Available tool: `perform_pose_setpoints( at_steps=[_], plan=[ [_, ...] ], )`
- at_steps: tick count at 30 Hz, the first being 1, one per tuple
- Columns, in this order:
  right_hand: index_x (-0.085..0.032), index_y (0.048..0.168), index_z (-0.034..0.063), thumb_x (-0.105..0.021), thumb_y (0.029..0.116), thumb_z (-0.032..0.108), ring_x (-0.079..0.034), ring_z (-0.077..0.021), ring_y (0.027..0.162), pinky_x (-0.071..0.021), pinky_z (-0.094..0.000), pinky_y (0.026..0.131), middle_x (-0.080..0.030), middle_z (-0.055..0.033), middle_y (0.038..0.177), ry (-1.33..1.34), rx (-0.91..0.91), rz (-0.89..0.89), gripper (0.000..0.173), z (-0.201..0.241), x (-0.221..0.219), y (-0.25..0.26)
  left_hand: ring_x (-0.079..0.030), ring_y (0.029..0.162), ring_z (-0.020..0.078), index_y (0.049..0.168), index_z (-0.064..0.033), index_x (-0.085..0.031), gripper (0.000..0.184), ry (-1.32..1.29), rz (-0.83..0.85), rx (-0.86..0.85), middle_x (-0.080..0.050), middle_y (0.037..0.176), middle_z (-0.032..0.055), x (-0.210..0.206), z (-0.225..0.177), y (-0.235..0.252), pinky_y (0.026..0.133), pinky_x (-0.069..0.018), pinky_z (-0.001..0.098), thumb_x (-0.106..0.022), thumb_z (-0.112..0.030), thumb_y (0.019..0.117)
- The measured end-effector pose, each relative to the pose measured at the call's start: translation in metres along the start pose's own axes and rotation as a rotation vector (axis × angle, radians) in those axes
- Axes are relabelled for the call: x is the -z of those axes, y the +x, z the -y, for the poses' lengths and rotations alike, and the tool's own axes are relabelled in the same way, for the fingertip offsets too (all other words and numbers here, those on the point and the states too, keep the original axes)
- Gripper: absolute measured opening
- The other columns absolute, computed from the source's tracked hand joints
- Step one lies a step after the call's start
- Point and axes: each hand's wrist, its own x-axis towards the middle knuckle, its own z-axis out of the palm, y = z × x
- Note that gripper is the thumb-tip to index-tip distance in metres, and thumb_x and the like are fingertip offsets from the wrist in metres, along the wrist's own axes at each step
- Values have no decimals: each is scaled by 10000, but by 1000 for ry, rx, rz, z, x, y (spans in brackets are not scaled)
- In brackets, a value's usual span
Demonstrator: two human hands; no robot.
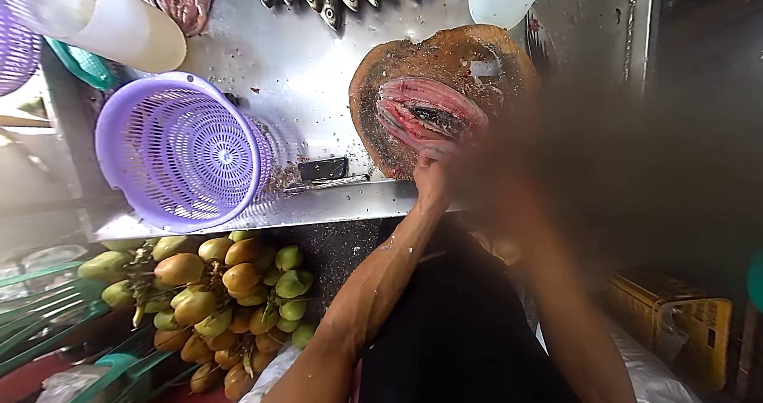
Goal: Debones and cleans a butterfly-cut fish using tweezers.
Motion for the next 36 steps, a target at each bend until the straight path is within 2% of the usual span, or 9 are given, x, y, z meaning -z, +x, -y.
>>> perform_pose_setpoints(
  at_steps=[2,5,8,19,22,25,28,31,36],
  plan=[
    [-487,1311,-13,-493,1054,225,-721,-204,690,-591,-300,586,-741,-146,874,2,-49,44,351,1,-1,5,-688,748,187,1092,-8,-566,193,-39,0,16,-676,899,113,1,0,2,711,-613,354,-633,58,924],
    [-493,1331,-43,-590,976,251,-719,-201,704,-593,-315,617,-748,-136,871,-55,-26,318,471,12,-9,-10,-705,730,187,1040,5,-599,155,0,53,-27,-705,860,112,9,3,4,708,-623,353,-649,72,909],
    [-529,1306,-55,-623,979,269,-719,-189,695,-583,-291,600,-754,-146,874,-36,-104,438,470,12,-22,-13,-699,699,176,1007,6,-611,144,24,92,-74,-705,820,103,12,5,3,686,-620,343,-662,79,894],
    [-588,1278,-64,-683,955,189,-715,-175,708,-606,-297,626,-744,-100,862,-204,-68,386,422,13,-22,-23,-713,739,198,1030,20,-616,126,61,88,-78,-706,857,118,9,5,3,734,-631,385,-642,67,916],
    [-582,1286,-92,-687,954,190,-718,-171,718,-605,-296,616,-750,-91,875,-221,-42,387,447,16,-11,-35,-692,742,171,1064,-46,-601,131,69,93,-29,-687,877,75,10,1,-3,726,-616,375,-638,2,947],
    [-570,1295,-86,-683,947,207,-711,-176,719,-604,-301,627,-748,-93,885,-160,87,297,469,19,-1,-42,-702,756,176,1097,-47,-609,163,65,83,-17,-700,907,78,12,1,-3,725,-621,373,-651,-4,945],
    [-508,1349,5,-622,983,282,-717,-188,786,-610,-337,703,-747,-88,967,-88,286,110,472,8,4,-22,-708,767,179,1108,-38,-602,194,48,86,-36,-705,920,85,12,3,-2,728,-626,370,-653,29,934],
    [-545,1265,24,-451,1077,244,-712,-174,698,-568,-268,565,-745,-116,904,16,4,-17,304,-1,-1,2,-706,751,192,1079,1,-612,178,54,84,-54,-703,902,110,13,6,0,713,-627,370,-653,61,916],
    [-533,1277,-38,-598,976,232,-717,-202,679,-586,-302,595,-748,-155,862,-28,-57,359,410,13,-16,-7,-716,729,196,1021,27,-645,125,111,90,-97,-715,854,117,15,7,3,702,-634,381,-671,60,904]
  ],
)
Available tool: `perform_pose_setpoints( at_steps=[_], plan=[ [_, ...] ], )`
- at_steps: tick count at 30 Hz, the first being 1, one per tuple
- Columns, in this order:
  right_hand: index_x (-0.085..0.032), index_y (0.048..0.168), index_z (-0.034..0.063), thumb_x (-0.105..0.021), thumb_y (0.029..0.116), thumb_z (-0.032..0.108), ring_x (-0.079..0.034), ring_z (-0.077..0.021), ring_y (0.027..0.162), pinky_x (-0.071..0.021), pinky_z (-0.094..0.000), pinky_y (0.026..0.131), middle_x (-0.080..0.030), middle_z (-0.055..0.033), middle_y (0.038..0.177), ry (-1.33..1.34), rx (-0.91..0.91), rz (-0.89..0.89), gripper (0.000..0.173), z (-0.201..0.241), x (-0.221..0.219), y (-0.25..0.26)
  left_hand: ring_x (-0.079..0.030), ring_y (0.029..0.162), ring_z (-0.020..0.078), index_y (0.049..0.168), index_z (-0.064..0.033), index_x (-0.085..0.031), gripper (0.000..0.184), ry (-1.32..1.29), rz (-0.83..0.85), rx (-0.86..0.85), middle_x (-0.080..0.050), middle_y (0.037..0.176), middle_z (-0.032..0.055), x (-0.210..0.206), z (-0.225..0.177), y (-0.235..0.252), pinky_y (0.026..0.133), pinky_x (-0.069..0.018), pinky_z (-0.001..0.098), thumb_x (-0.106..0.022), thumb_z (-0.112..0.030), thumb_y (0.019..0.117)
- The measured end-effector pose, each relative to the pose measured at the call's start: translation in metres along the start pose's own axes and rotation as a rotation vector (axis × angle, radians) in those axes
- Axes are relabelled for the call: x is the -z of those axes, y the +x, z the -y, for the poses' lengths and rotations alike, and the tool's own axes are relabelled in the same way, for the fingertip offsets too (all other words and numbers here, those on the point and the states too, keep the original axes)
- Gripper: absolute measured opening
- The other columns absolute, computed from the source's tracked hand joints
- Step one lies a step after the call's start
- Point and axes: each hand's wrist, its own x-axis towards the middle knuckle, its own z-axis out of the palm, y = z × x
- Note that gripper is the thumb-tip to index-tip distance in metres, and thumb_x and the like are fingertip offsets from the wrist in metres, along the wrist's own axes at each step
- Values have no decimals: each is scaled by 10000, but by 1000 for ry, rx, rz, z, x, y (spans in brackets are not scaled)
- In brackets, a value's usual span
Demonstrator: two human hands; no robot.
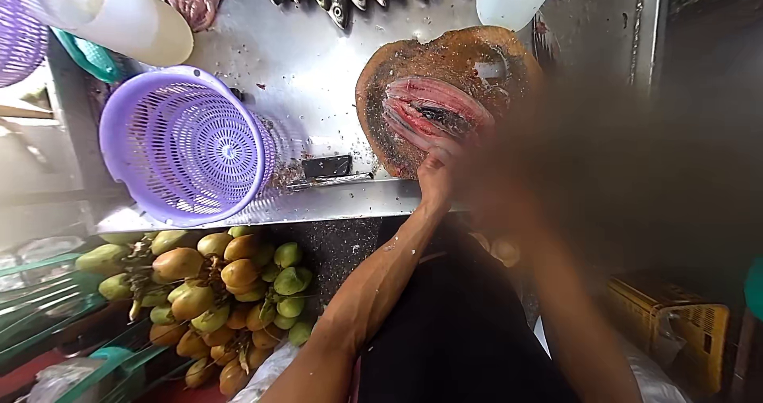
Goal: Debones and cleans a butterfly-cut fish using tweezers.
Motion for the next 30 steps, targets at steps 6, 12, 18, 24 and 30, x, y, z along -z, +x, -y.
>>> perform_pose_setpoints(
  at_steps=[6,12,18,24,30],
  plan=[
    [-585,1232,-43,-592,989,214,-706,-180,660,-565,-268,572,-746,-172,865,75,-103,84,355,-2,-7,12,-699,726,168,985,4,-663,86,63,33,-51,-711,818,88,0,0,-1,697,-610,366,-682,26,904],
    [-596,1255,-42,-681,945,213,-702,-174,672,-589,-297,590,-737,-106,839,-166,-42,69,411,4,-10,-1,-703,708,159,979,18,-670,97,92,2,-69,-718,814,92,-3,-2,1,684,-618,351,-687,54,890],
    [-571,1276,-80,-707,937,216,-712,-154,707,-605,-288,615,-747,-66,879,-258,53,54,470,9,-2,-31,-694,678,170,1009,20,-638,145,28,4,-26,-700,807,92,-4,-4,0,659,-624,355,-671,85,883],
    [-484,1312,22,-480,1060,226,-725,-173,756,-577,-276,599,-749,-114,970,-12,118,-361,324,-12,14,9,-686,850,195,1172,-63,-539,147,-230,-112,192,-660,1004,101,-8,-21,-1,781,-597,368,-535,-98,1029],
    [-481,1315,-36,-593,975,252,-713,-187,696,-580,-303,598,-747,-133,875,-26,24,-17,460,5,-12,-1,-678,907,206,1208,-80,-527,178,-350,-99,196,-659,1053,104,-6,-20,6,819,-590,393,-548,-75,1031]
  ],
)
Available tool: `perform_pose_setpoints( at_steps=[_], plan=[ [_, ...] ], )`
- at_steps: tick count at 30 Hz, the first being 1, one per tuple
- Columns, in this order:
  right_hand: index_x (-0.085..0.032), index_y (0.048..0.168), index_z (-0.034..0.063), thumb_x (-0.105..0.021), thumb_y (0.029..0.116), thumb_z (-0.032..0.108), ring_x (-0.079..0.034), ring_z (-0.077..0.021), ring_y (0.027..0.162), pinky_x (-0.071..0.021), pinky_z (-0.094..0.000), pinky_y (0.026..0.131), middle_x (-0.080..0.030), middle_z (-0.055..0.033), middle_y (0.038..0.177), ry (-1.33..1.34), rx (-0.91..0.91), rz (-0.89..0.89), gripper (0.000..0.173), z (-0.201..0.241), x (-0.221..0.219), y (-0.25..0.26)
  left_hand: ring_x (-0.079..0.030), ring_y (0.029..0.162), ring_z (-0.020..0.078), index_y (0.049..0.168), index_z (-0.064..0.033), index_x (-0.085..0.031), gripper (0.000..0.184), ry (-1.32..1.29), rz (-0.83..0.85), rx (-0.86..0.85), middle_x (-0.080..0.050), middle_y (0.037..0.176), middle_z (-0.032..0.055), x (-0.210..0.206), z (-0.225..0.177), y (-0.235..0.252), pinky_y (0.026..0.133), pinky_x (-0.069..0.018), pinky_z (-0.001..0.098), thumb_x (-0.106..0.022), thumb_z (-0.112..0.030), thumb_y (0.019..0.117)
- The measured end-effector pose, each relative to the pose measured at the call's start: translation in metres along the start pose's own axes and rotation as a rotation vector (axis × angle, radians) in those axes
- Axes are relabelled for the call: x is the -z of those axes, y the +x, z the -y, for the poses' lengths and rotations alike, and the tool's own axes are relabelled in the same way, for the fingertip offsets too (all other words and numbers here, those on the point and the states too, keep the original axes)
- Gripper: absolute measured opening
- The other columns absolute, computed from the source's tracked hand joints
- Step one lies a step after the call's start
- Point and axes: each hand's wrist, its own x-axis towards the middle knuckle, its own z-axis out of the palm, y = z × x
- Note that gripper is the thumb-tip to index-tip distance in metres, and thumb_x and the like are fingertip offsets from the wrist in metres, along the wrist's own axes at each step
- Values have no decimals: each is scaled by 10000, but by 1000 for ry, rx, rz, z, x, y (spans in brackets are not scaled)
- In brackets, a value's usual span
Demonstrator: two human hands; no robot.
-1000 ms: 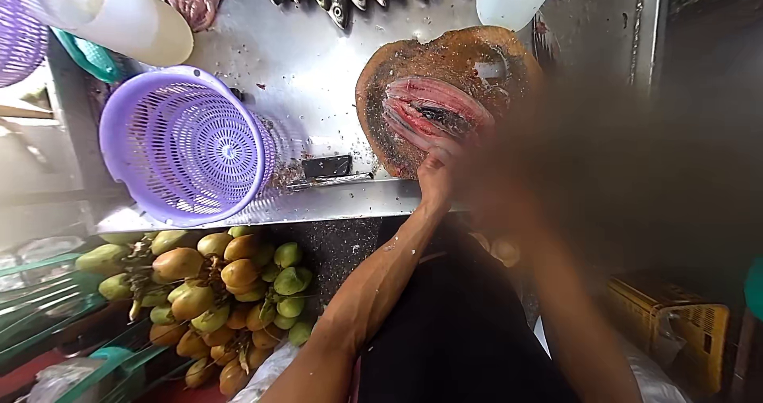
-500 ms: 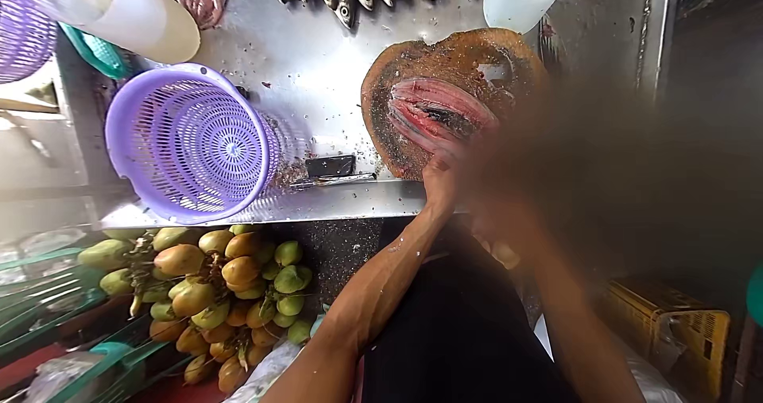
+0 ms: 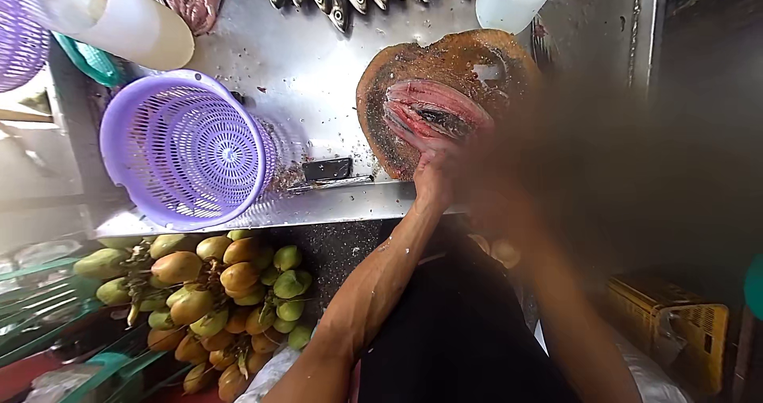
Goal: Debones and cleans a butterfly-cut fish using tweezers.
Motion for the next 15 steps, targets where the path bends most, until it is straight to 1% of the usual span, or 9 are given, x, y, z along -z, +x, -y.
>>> perform_pose_setpoints(
  at_steps=[1,3,5,7,11,13,15],
  plan=[
    [-497,1301,-41,-630,966,260,-715,-186,696,-582,-301,601,-749,-131,871,-18,-10,63,469,0,-5,0,-680,881,201,1186,-78,-534,158,13,22,-16,-664,1021,100,1,1,0,807,-593,392,-548,-67,1028],
    [-530,1262,-51,-648,963,247,-717,-188,689,-583,-296,598,-748,-135,859,-21,-42,116,439,-3,-15,4,-672,819,185,1122,-77,-544,105,37,47,-46,-666,945,86,4,3,1,766,-586,378,-555,-59,1019],
    [-540,1243,-59,-644,973,244,-715,-185,683,-580,-289,594,-748,-139,852,-8,-48,115,419,-7,-20,10,-671,792,180,1078,-69,-545,60,54,67,-66,-665,895,82,7,4,2,761,-588,376,-554,-54,1021],
    [-538,1244,-57,-630,984,254,-717,-190,688,-577,-285,594,-747,-153,860,23,-53,103,415,-8,-22,12,-666,773,173,1060,-68,-554,46,58,79,-86,-662,859,71,9,6,3,762,-587,374,-553,-44,1020],
    [-557,1237,-56,-593,996,220,-714,-192,665,-566,-268,564,-747,-175,867,90,-103,66,368,-6,-22,14,-676,804,189,1101,-50,-556,84,56,102,-105,-671,899,89,10,8,2,782,-590,390,-549,-33,1019],
    [-558,1233,-51,-579,995,204,-711,-189,665,-563,-265,563,-744,-177,869,104,-119,69,349,-4,-20,16,-672,784,180,1090,-46,-562,78,78,102,-123,-673,883,87,10,9,2,755,-587,379,-556,-27,1014],
    [-562,1237,-56,-591,989,181,-707,-180,663,-560,-257,563,-741,-174,864,102,-108,69,344,-4,-20,18,-666,766,173,1072,-37,-571,67,107,96,-147,-671,868,83,10,10,2,733,-584,367,-569,-21,1007]
  ],
)
